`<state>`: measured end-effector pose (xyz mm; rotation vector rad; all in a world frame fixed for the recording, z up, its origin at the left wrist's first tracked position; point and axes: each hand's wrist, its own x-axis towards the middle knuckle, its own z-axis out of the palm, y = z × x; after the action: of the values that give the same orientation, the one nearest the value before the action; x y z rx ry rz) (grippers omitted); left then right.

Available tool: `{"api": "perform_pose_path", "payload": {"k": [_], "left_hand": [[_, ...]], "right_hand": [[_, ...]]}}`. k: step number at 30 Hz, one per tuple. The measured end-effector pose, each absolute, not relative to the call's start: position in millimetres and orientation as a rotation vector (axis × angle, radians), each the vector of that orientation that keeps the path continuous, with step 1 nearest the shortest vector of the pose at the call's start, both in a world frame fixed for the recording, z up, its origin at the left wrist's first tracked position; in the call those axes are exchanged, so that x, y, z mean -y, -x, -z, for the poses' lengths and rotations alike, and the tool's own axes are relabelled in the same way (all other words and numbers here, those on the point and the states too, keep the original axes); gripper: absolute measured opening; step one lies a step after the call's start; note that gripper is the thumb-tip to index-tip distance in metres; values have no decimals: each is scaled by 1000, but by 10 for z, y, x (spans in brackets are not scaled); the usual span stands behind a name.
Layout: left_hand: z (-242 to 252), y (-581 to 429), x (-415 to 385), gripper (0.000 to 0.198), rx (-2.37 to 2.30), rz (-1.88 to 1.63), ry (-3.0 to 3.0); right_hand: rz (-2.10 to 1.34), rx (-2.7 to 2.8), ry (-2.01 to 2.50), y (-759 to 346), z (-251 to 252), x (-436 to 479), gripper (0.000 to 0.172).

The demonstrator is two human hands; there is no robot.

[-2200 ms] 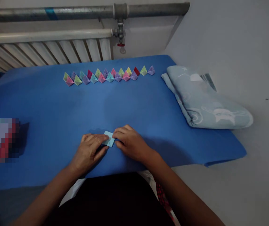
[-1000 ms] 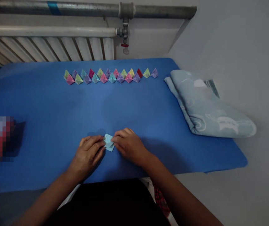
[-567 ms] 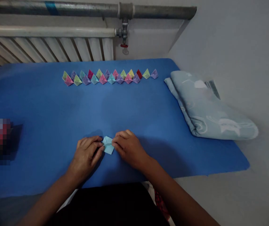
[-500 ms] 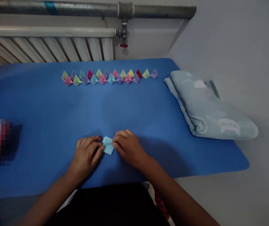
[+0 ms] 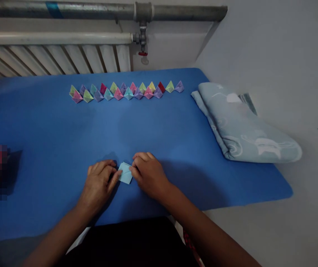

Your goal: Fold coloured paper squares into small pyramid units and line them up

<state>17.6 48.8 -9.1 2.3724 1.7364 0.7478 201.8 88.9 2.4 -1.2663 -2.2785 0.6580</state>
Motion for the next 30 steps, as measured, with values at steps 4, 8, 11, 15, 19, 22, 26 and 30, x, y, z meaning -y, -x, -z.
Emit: {"api": "perform_pose_path", "payload": {"k": [4, 8, 11, 15, 19, 22, 26, 30], "left_hand": [[99, -187, -495, 22, -1770, -727, -2401], [103, -183, -493, 22, -1812, -670, -2437], [108, -169, -492, 20, -1817, -654, -2455], [100, -143, -525, 14, -1718, -713, -2554], [83, -90, -597, 20, -1368, -730, -2752], [81, -21, -628, 24, -1198, -682, -2826], [33, 55, -654, 28, -1111, -593, -2840], [-130, 16, -805, 18, -1077, -451, -2784]], "right_hand": [[-627, 2290, 1291, -1994, -26, -897, 11], [-615, 2306, 1337, -1974, -42, -906, 10], [-604, 2315, 1350, -1956, -62, -900, 10], [-593, 2316, 1407, -1927, -81, -878, 10], [-586, 2282, 1476, -1940, -70, -875, 10], [-584, 2260, 1454, -1990, -49, -894, 13], [-621, 2237, 1459, -2056, -42, -919, 12], [-652, 2193, 1475, -2083, -47, -919, 6]]}}
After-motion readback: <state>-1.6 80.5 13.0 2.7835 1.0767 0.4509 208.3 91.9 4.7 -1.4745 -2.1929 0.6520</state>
